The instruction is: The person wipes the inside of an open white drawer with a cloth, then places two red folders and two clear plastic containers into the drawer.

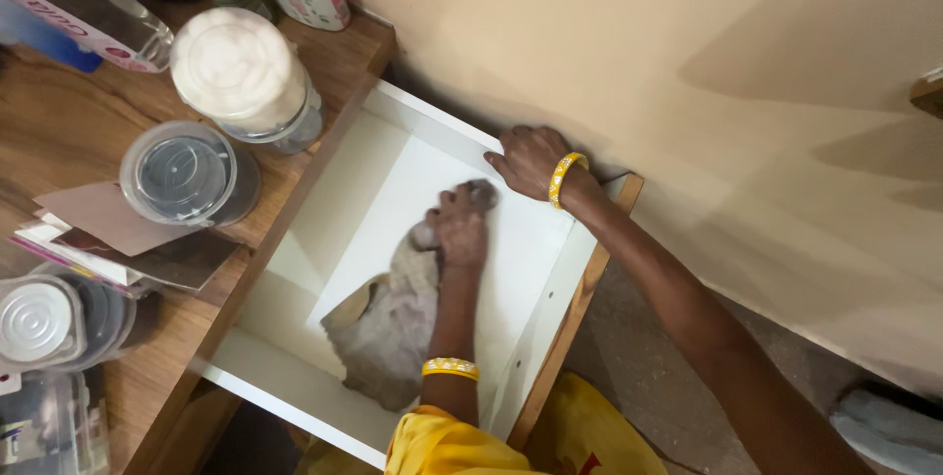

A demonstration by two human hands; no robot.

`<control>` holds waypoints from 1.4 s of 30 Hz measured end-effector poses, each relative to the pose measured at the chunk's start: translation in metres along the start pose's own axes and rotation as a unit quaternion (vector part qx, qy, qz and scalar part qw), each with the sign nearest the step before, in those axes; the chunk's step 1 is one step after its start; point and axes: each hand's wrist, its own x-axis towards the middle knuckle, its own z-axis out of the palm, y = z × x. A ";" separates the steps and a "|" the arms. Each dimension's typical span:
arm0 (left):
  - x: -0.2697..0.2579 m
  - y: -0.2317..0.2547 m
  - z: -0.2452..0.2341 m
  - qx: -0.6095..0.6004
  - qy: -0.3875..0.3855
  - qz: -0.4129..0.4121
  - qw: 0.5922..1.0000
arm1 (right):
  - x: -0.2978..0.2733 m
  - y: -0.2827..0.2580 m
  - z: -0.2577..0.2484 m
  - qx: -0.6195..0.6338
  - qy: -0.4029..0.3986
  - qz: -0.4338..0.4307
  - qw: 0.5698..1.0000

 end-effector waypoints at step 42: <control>-0.036 0.069 -0.007 -0.087 -0.008 0.103 0.991 | -0.114 0.036 -0.006 -0.024 0.125 -0.097 0.987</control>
